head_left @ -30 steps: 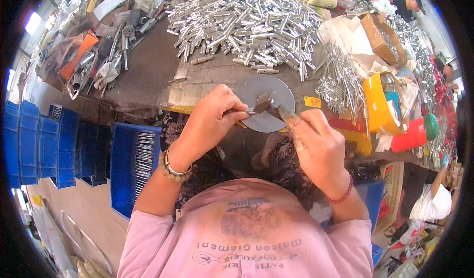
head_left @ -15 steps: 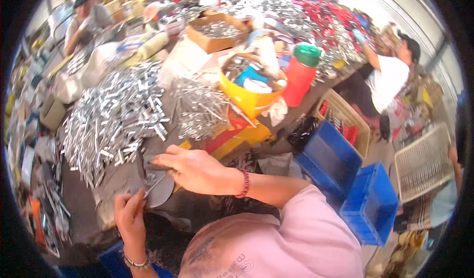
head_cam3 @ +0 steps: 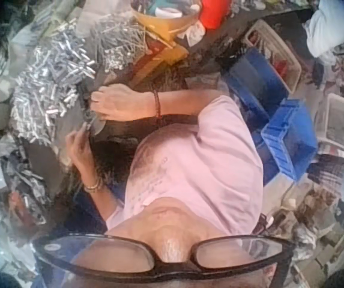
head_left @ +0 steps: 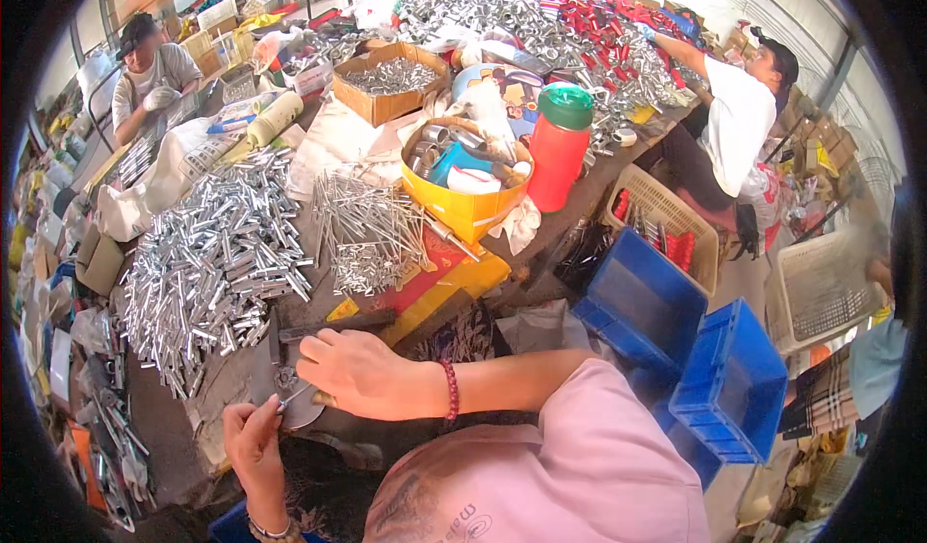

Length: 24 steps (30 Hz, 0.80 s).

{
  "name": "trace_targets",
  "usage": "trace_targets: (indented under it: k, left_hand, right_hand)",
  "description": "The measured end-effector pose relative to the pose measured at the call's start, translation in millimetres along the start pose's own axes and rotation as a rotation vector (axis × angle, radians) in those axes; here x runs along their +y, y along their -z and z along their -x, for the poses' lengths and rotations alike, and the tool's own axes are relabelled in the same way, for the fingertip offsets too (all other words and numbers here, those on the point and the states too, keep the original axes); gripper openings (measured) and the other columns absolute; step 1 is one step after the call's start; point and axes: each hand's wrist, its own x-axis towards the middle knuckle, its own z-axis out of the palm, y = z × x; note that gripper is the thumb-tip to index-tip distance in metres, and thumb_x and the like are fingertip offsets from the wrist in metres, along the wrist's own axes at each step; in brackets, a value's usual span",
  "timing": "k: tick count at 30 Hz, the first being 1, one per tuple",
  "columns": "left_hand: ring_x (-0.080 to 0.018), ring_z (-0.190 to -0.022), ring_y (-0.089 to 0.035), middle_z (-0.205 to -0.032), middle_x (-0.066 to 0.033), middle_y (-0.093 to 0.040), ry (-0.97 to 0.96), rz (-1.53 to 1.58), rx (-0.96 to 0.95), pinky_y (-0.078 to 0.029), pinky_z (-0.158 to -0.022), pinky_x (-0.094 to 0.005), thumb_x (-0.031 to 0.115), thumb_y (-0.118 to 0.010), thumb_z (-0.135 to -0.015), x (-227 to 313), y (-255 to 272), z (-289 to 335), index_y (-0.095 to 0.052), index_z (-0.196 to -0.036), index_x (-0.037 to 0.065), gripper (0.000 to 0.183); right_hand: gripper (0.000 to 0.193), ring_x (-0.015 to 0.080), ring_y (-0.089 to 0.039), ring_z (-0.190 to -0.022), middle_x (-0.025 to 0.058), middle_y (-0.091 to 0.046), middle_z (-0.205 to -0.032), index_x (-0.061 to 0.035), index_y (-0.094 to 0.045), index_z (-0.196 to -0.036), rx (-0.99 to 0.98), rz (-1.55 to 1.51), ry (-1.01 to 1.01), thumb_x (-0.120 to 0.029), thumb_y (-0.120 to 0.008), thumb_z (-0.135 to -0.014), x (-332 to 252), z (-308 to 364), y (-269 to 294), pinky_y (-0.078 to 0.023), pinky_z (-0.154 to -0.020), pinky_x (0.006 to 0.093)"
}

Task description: The person assembles metal components by inserting pins into metal sleeves over a round metal plate and places the assembled pieces into a blue crate.

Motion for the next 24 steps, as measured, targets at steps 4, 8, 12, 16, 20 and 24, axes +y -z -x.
trace_targets:
  k: [4,8,12,16,20,24]
  left_hand:
    - [-0.0206,-0.087,-0.058,-0.099,-0.0076,-0.055,-0.041,-0.011,0.036,-0.048,-0.073,-0.0304,-0.019,-0.076,-0.084,-1.0,-2.8,2.2,-0.08,-0.124,0.006,0.047]
    - [-0.0214,-0.087,-0.059,-0.098,-0.0084,-0.057,-0.047,-0.042,0.066,-0.05,-0.074,-0.0313,-0.017,-0.078,-0.084,1.3,1.6,4.5,-0.082,-0.122,0.008,0.045]
    - [-0.0246,-0.086,-0.063,-0.095,-0.0088,-0.063,-0.062,-0.044,0.099,-0.052,-0.073,-0.0339,-0.009,-0.083,-0.084,-9.4,-4.1,5.5,-0.084,-0.119,0.013,0.041]
    - [-0.0272,-0.085,-0.065,-0.091,-0.0077,-0.066,-0.101,-0.112,0.114,-0.053,-0.073,-0.0375,0.0,-0.087,-0.084,0.5,-1.0,0.0,-0.085,-0.117,0.016,0.037]
    - [-0.0278,-0.086,-0.066,-0.092,-0.0082,-0.067,-0.097,-0.131,0.11,-0.053,-0.075,-0.0377,0.002,-0.086,-0.085,5.9,3.7,1.3,-0.086,-0.118,0.016,0.036]
    - [-0.0278,-0.086,-0.067,-0.095,-0.0079,-0.067,-0.061,-0.122,0.101,-0.055,-0.076,-0.0389,0.005,-0.084,-0.086,2.1,1.0,2.1,-0.086,-0.119,0.018,0.036]
  right_hand:
    - [0.026,0.0389,-0.067,-0.097,0.0149,-0.061,-0.105,-0.0049,-0.06,-0.103,-0.012,-0.051,-0.102,-0.016,-0.078,-0.089,0.2,6.5,-1.0,-0.056,-0.079,0.05]
    - [0.02,0.0418,-0.069,-0.094,0.0166,-0.062,-0.102,-0.0038,-0.058,-0.103,-0.088,-0.2,-0.106,-0.013,-0.073,-0.093,8.1,0.3,-2.4,-0.055,-0.077,0.0527]
    - [0.018,0.0419,-0.069,-0.095,0.0167,-0.063,-0.102,-0.0036,-0.058,-0.105,-0.102,-0.158,-0.022,-0.01,-0.071,-0.094,8.6,1.1,1.6,-0.056,-0.077,0.0521]
    - [0.016,0.0433,-0.069,-0.096,0.0184,-0.063,-0.103,-0.0025,-0.059,-0.102,-0.157,-0.22,-0.013,-0.006,-0.07,-0.091,-1.5,-1.4,12.5,-0.056,-0.078,0.0532]
    - [0.017,0.0383,-0.069,-0.097,0.0152,-0.063,-0.105,-0.0042,-0.061,-0.106,-0.238,-0.187,0.01,-0.005,-0.07,-0.091,2.5,-6.5,13.1,-0.056,-0.081,0.0492]
    - [0.019,0.0358,-0.069,-0.098,0.0133,-0.062,-0.106,-0.0044,-0.064,-0.109,-0.229,-0.126,0.082,-0.006,-0.071,-0.092,7.7,-16.9,18.6,-0.056,-0.083,0.0464]
